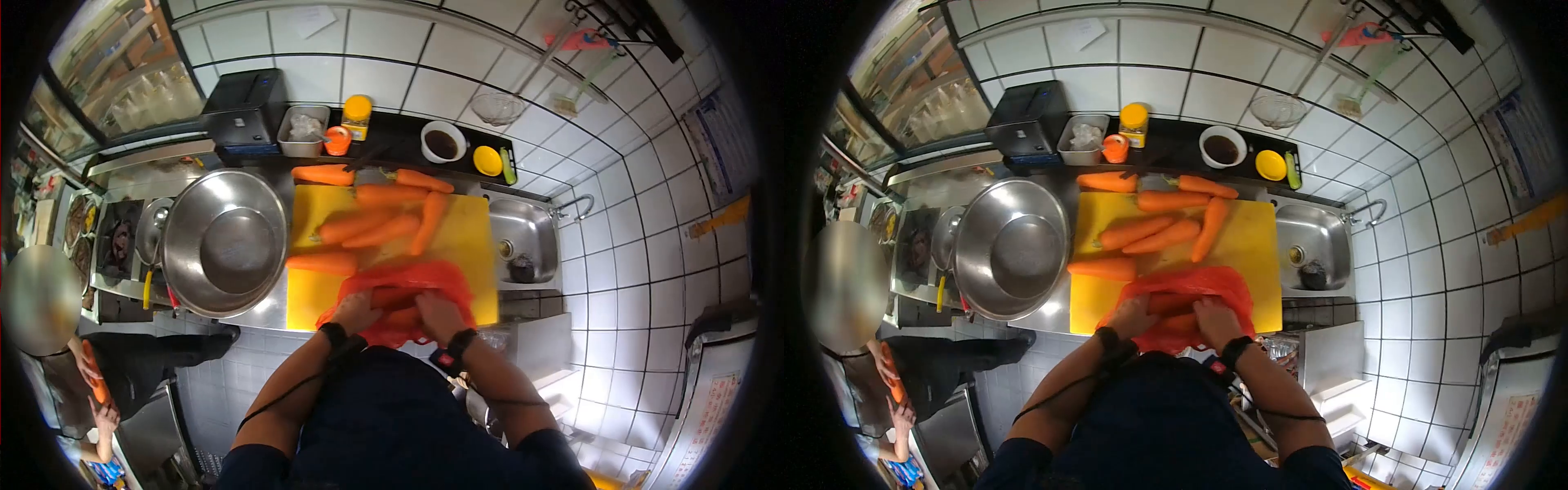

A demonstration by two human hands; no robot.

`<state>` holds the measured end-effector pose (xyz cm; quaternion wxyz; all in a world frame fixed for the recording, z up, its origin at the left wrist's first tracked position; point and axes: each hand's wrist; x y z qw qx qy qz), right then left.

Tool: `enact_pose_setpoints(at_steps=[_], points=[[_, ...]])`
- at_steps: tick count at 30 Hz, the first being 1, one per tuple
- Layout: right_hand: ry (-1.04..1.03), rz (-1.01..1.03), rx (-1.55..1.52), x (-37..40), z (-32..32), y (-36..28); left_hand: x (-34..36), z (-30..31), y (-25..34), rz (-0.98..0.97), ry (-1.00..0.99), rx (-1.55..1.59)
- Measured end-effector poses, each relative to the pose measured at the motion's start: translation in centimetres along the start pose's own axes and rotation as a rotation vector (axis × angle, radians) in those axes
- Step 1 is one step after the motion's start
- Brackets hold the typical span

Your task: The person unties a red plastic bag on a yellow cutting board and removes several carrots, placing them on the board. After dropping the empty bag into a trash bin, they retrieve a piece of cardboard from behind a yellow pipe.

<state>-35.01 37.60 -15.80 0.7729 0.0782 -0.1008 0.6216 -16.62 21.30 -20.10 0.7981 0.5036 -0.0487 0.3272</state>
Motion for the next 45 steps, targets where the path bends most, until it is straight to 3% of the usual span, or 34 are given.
enact_pose_setpoints(at_steps=[2, 4, 6, 8, 10, 12, 13, 15, 17, 19, 22, 24, 26, 28, 31, 33, 36, 45], points=[[-0.103, -0.036, -0.183, 0.9, 1.8, 1.3, -0.9, -0.3, -1.5, -0.095, 0.069, 0.176], [0.1, -0.03, -0.256, 1.0, 2.2, 1.8, -1.2, 0.8, -1.8, -0.031, -0.015, 0.353], [0.001, -0.15, -0.434, 1.1, 2.4, 2.5, -1.0, 1.5, -1.5, -0.05, 0.024, 0.377], [0.04, -0.19, -1.042, 1.2, 2.1, 2.7, -0.4, 2.9, -0.1, 0.036, -0.026, 0.413], [-0.05, -0.278, -0.902, 1.4, 2.7, 4.2, 0.4, 3.5, 1.4, 0.103, 0.006, 0.458], [-0.159, -0.517, -1.04, 1.3, 7.6, 2.3, -0.4, 1.8, 0.5, 0.098, 0.026, 0.505], [-0.165, -0.503, -1.046, 1.3, 6.7, 2.7, -0.6, 1.5, 0.1, 0.064, 0.034, 0.554], [0.087, -0.312, -1.306, 1.4, 4.9, 4.6, 0.5, 2.4, 1.2, 0.027, 0.034, 0.615], [0.102, -0.286, -1.303, 1.0, 3.6, 6.4, 1.4, 2.9, 2.6, -0.035, 0.021, 0.687], [0.094, -0.275, -1.406, 1.2, 2.4, 8.0, 2.2, 2.7, 3.3, -0.151, 0.14, 0.819], [0.178, -0.259, -1.496, 1.6, 3.1, 9.2, 2.3, 2.0, 4.0, -0.024, 0.09, 0.927], [0.27, -0.244, -1.507, 2.3, 2.9, 10.5, 3.1, 1.4, 5.3, -0.016, 0.286, 0.58], [0.296, -0.262, -1.927, 3.0, 4.4, 10.4, 2.4, -0.6, 4.5, 0.015, 0.277, 0.601], [0.323, -0.284, -1.967, 4.1, 6.0, 10.7, 2.3, -2.2, 4.8, 0.064, 0.278, 0.616], [0.356, -0.222, -2.144, 4.9, 5.8, 12.5, 2.5, -4.3, 6.1, -0.011, 0.337, 0.652], [0.389, -0.233, -2.204, 5.1, 5.4, 13.2, 2.1, -5.6, 6.3, -0.053, 0.273, 1.21], [0.43, -0.219, -2.261, 5.0, 5.5, 13.7, 2.0, -6.1, 6.3, -0.115, 0.291, 1.437], [0.375, -0.214, -2.276, 5.9, 2.8, 15.6, 3.3, -6.1, 7.2, -0.058, 0.299, 1.526]])
Point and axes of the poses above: each hand's wrist, its own x-axis away from the middle knuckle, its own z-axis out of the back of the hand, y = z × x, and after that the axes turned 13 degrees about x, right-handed
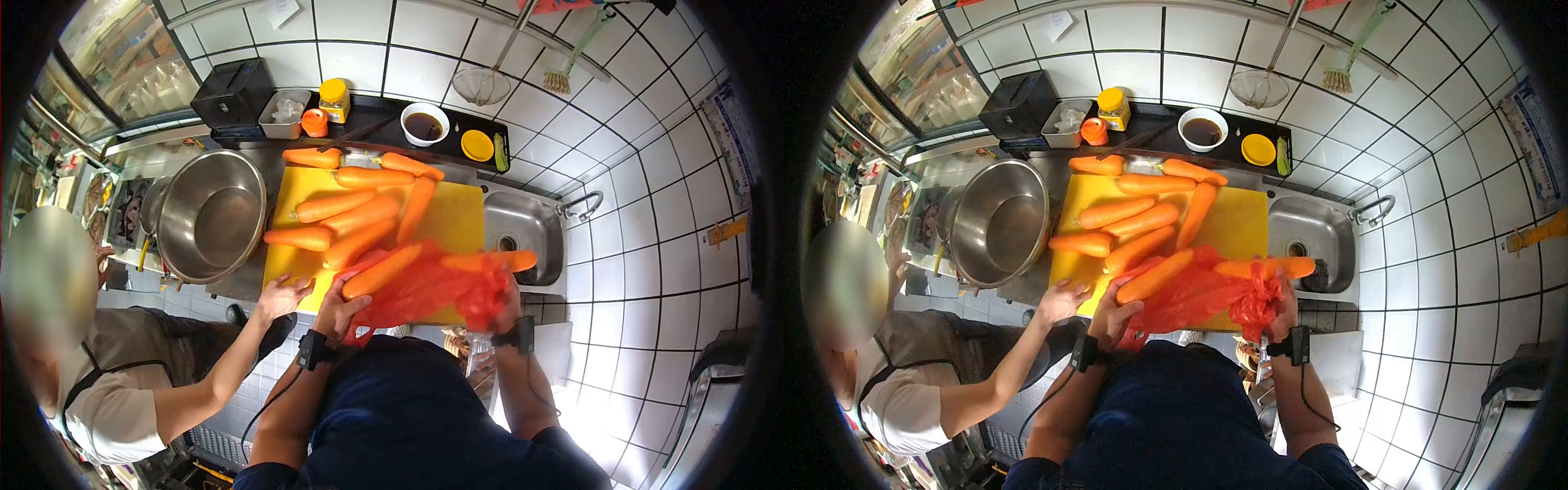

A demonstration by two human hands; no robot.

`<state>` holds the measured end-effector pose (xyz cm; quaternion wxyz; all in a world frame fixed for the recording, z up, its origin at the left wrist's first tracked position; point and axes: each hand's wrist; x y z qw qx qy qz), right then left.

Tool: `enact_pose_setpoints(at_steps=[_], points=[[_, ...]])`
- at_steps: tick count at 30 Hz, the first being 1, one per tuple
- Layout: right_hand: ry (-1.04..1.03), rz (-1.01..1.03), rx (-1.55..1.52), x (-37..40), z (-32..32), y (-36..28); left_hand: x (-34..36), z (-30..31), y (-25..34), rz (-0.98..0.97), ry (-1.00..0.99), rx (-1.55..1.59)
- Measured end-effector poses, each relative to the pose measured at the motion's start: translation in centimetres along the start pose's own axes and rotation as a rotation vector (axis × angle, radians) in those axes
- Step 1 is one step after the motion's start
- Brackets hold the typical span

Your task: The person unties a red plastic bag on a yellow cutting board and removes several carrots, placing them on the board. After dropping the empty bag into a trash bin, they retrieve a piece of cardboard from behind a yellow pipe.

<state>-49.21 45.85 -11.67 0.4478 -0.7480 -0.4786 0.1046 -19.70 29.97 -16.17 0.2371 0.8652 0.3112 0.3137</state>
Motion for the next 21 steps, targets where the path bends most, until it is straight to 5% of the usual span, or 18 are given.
enact_pose_setpoints(at_steps=[11, 15, 17, 21], points=[[-0.052, 0.012, -0.17, -0.1, 1.3, 1.2, -1.9, 1.3, 0.9, -0.092, -0.012, -0.248], [-0.003, 0.199, -0.151, -0.6, -1.9, 0.5, -1.7, 2.4, 1.3, -0.039, 0.052, -0.35], [-0.009, 0.176, -0.206, -0.2, -3.5, -1.3, -2.1, 3.8, 1.4, 0.017, 0.031, -0.245], [-0.049, 0.061, -0.249, -0.3, -4.3, -2.6, -3.7, 10.1, 0.0, 0.365, -0.117, 0.687]])
Point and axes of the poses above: each hand's wrist, its own x-axis away from the middle knuckle, its own z-axis out of the back of the hand, y = z × x, and after that the axes turned 13 degrees about x, right-handed
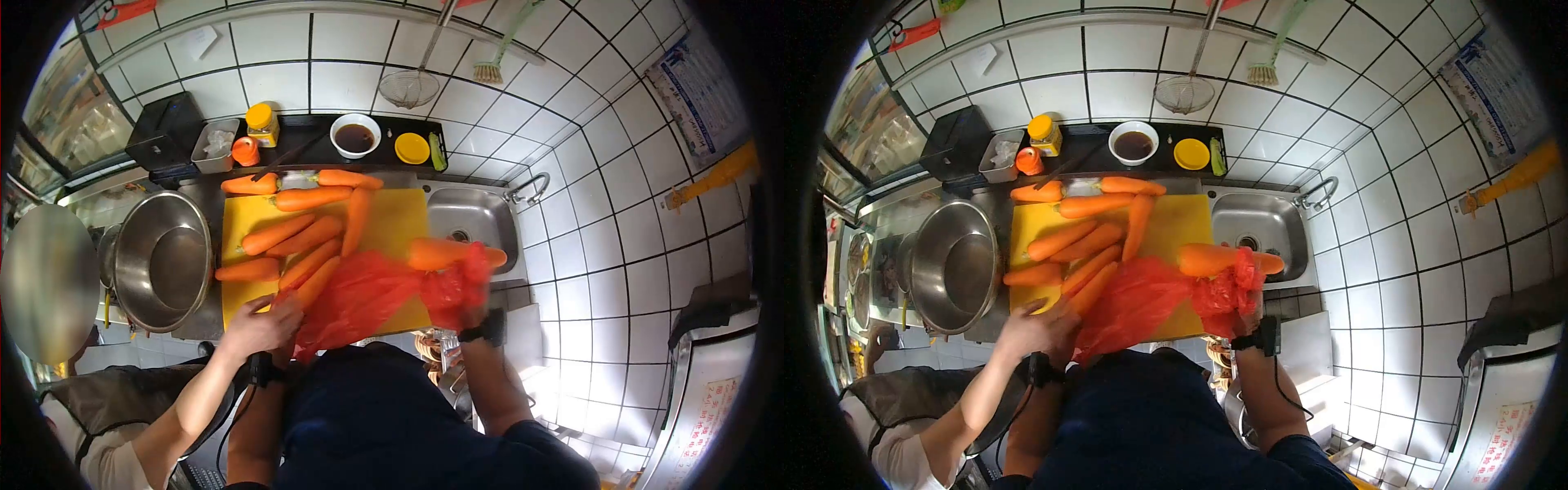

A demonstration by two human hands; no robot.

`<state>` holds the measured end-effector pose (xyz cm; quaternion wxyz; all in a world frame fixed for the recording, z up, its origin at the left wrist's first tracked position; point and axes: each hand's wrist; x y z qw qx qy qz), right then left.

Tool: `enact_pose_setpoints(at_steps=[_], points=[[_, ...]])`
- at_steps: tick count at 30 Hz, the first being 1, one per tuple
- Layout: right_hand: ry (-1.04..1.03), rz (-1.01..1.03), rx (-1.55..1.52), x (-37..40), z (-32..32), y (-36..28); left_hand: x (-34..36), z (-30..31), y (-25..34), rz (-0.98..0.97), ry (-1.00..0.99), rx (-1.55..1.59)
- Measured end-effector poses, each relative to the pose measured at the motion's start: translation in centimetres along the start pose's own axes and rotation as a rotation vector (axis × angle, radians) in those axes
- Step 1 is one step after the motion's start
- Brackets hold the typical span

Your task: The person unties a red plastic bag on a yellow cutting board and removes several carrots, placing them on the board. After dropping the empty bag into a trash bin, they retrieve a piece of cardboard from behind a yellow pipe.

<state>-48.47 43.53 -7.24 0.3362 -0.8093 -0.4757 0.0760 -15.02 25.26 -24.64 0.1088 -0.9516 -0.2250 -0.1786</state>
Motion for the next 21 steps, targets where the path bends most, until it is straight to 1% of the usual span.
enact_pose_setpoints(at_steps=[1, 3, 4, 5, 7, 9, 10, 13, 16, 17, 18, 19, 21], points=[[0.0, -0.005, 0.001, -0.2, 0.2, -0.1, 0.0, 1.3, 0.7, 0.08, -0.051, 0.232], [0.004, -0.002, 0.014, -0.6, 0.9, -0.1, 0.4, 0.3, -0.3, -0.172, -0.04, -0.165], [0.013, 0.006, 0.016, -0.6, 1.4, 0.1, -0.6, 0.3, 0.5, -0.174, -0.04, -0.163], [0.022, 0.011, 0.027, -0.7, 1.8, 0.4, -2.3, 0.9, 1.9, 0.248, -0.126, 0.099], [0.033, 0.014, 0.047, -0.9, 2.5, 0.8, -4.2, 0.5, 3.6, 0.646, -0.206, 0.356], [0.045, 0.016, 0.061, -1.1, 3.5, 1.3, -5.1, -0.7, 3.0, 0.803, 0.004, 0.37], [0.05, 0.019, 0.069, -1.2, 3.9, 1.6, -5.1, -0.5, 2.6, 0.786, 0.009, 0.37], [0.054, 0.042, 0.119, -1.3, 4.8, 2.0, -5.2, -0.6, 1.2, 0.698, -0.098, 0.439], [0.047, 0.082, 0.247, -1.0, 4.6, 2.5, -3.6, -3.0, -1.1, 0.196, -0.053, 0.065], [0.045, 0.12, 0.347, -0.8, 4.4, 2.4, -2.9, -4.1, -2.0, 0.032, -0.035, -0.057], [0.047, 0.119, 0.349, -0.6, 4.0, 2.1, -2.2, -5.5, -2.5, -0.049, -0.028, -0.116], [0.034, 0.261, 0.983, -0.7, 3.7, 1.7, -1.5, -7.0, -3.0, -0.13, -0.016, -0.177], [0.016, 0.399, 1.618, -0.6, 3.9, 1.1, -1.0, -10.4, -3.1, 0.02, -0.233, 0.208]])
Point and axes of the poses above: each hand's wrist, its own x-axis away from the middle knuckle, its own z-axis out of the back of the hand, y = z × x, and after that the axes turned 13 degrees about x, right-handed
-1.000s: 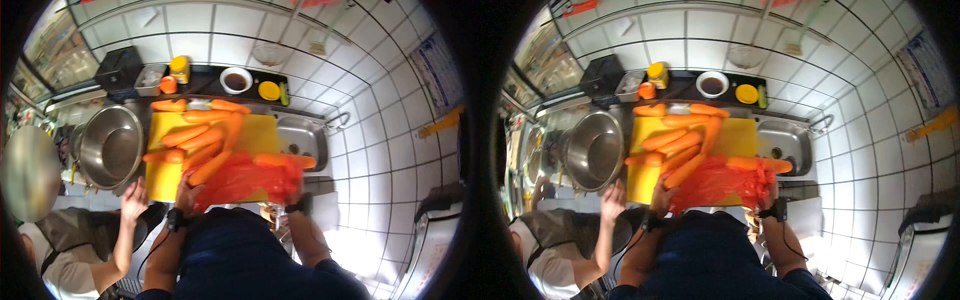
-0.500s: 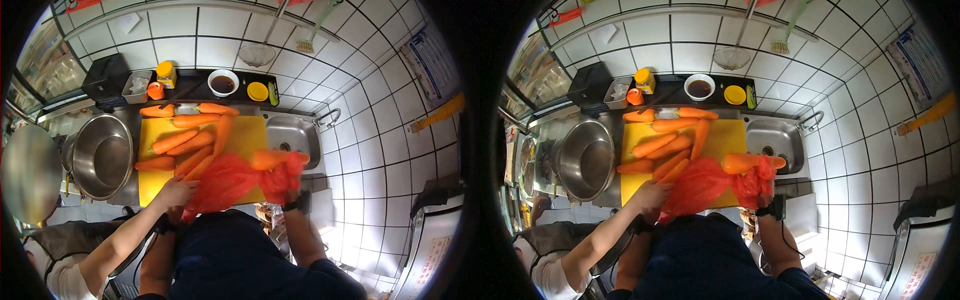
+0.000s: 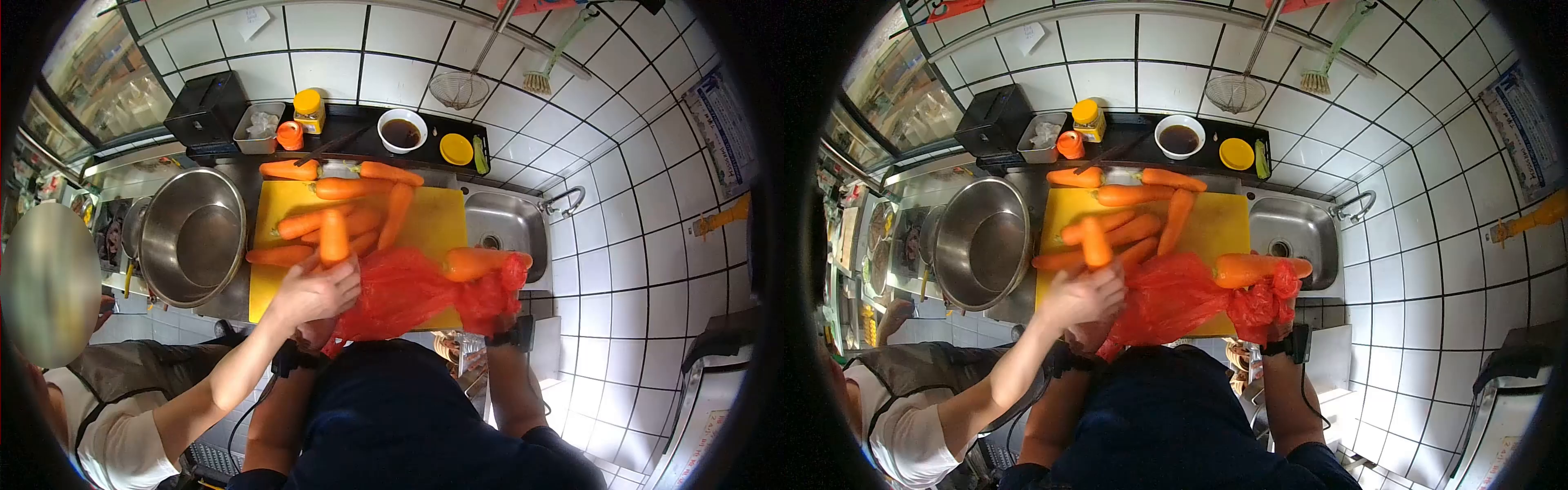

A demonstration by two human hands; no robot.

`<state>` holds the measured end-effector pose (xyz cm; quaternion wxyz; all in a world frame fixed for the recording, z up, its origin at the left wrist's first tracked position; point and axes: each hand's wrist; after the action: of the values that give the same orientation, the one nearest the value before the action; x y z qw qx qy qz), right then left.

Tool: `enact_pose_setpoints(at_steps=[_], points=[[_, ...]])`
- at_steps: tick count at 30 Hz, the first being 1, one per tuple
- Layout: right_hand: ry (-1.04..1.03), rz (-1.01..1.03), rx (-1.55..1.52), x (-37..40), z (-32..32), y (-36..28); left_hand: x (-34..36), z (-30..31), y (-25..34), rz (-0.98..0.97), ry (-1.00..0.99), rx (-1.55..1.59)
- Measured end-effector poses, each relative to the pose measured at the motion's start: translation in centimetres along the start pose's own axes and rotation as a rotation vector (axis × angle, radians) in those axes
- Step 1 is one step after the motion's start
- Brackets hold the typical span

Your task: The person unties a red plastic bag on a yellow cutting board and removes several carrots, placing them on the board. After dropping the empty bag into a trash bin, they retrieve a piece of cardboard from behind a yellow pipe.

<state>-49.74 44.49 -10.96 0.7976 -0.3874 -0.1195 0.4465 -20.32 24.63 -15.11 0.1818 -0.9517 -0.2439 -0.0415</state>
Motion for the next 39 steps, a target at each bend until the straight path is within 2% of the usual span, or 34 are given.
enact_pose_setpoints(at_steps=[1, 2, 4, 5, 6, 7, 8, 9, 11, 12, 13, 15, 17, 20, 22, 23, 25, 26, 27, 28, 30, 31, 32, 33, 34, 35, 37, 39], points=[[0.018, -0.046, -0.157, 0.1, 0.2, 0.6, 0.2, 0.4, 0.0, 0.0, 0.001, 0.0], [0.037, -0.092, -0.314, 0.2, 0.5, 1.1, 0.7, 1.5, 0.1, -0.134, -0.037, -0.244], [0.076, -0.193, -0.627, 0.8, 1.0, 2.4, 1.5, 5.9, 1.2, -0.254, 0.1, -0.826], [0.085, -0.221, -0.703, 0.9, 1.2, 2.4, 1.5, 5.9, 1.1, -0.25, 0.105, -0.823], [0.096, -0.249, -0.779, 0.8, 1.5, 1.6, 1.2, 5.3, 0.8, -0.206, 0.172, -1.321], [0.049, -0.303, -1.155, 0.3, 2.2, 0.9, 0.8, 4.7, 0.5, -0.147, 0.237, -1.819], [-0.003, -0.352, -1.532, -0.3, 2.8, -0.5, 0.1, 3.5, -0.5, -0.198, 0.238, -1.997], [-0.003, -0.354, -1.531, -0.5, 3.3, -1.5, -1.0, 4.5, -0.3, -0.197, 0.239, -1.996], [-0.415, -0.585, -1.496, -0.8, 3.9, -3.3, -3.1, 7.2, 0.2, -0.321, -0.002, -2.289], [-0.414, -0.588, -1.498, -1.2, 4.0, -4.4, -3.7, 6.7, -0.2, -0.398, -0.033, -2.316], [-0.557, -0.64, -1.388, -1.6, 3.7, -5.6, -4.3, 6.3, -0.7, -0.393, -0.035, -2.318], [-0.691, -0.691, -1.277, -2.0, 2.2, -6.0, -5.0, 5.9, -1.4, -0.569, 0.132, -2.371], [-0.781, -0.838, -1.079, -2.2, -0.9, -3.3, -5.1, 6.4, -0.9, -0.509, 0.097, -2.472], [-0.83, -0.861, -1.163, -2.2, -3.2, 0.3, -4.9, 6.2, -1.2, -0.45, 0.106, -2.573], [-0.894, -0.852, -1.203, -2.3, -2.8, -0.7, -4.7, 4.7, -2.2, -0.337, 0.205, -2.628], [-0.868, -0.613, -1.261, -2.2, -1.4, -3.2, -4.7, 4.3, -2.5, -0.3, 0.239, -2.644], [-0.844, -0.37, -1.3, -1.4, -0.8, -3.7, -5.1, 4.6, -2.8, -0.186, 0.274, -2.811], [-0.712, -0.335, -0.855, -0.7, -1.4, -2.2, -5.3, 5.2, -2.7, -0.12, 0.334, -2.805], [-0.638, -0.296, -0.638, -0.8, -1.7, -1.6, -5.4, 5.7, -2.6, -0.135, 0.342, -2.802], [-0.569, -0.275, -0.415, -0.9, -2.0, -1.0, -5.5, 6.2, -2.6, -0.112, 0.31, -2.833], [-0.749, -0.701, -1.134, -1.4, -2.3, -0.5, -5.5, 7.8, -2.5, -0.092, 0.284, -2.862], [-0.751, -0.697, -1.134, -1.3, -2.7, 0.9, -5.5, 8.7, -2.4, -0.1, 0.238, -2.813], [-0.753, -0.61, -1.121, -0.6, -3.2, 3.5, -5.5, 9.3, -2.4, -0.103, 0.19, -2.765], [-0.752, -0.525, -1.108, -0.5, -3.3, 3.5, -5.2, 7.7, -3.0, -0.1, 0.187, -2.768], [-0.749, -0.527, -1.112, 0.1, -3.2, 3.6, -4.6, 6.3, -3.8, -0.178, 0.14, -2.72], [-0.657, -0.465, -0.894, 0.3, -2.4, 0.9, -4.0, 4.0, -4.8, -0.252, 0.094, -2.669], [-0.562, -0.404, -0.678, 0.3, -2.7, -1.2, -3.5, 0.2, -6.0, -0.182, 0.165, -2.635], [-0.536, -0.391, -0.651, 0.1, -3.0, -1.5, -3.0, -2.2, -6.4, -0.126, 0.239, -2.597]])
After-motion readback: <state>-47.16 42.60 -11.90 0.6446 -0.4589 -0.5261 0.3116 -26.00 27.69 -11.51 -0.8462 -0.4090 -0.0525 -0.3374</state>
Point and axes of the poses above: each hand's wrist, its own x-axis away from the middle knuckle, its own z-axis out of the back of the hand, y = z × x, and after that the axes turned 13 degrees about x, right-handed
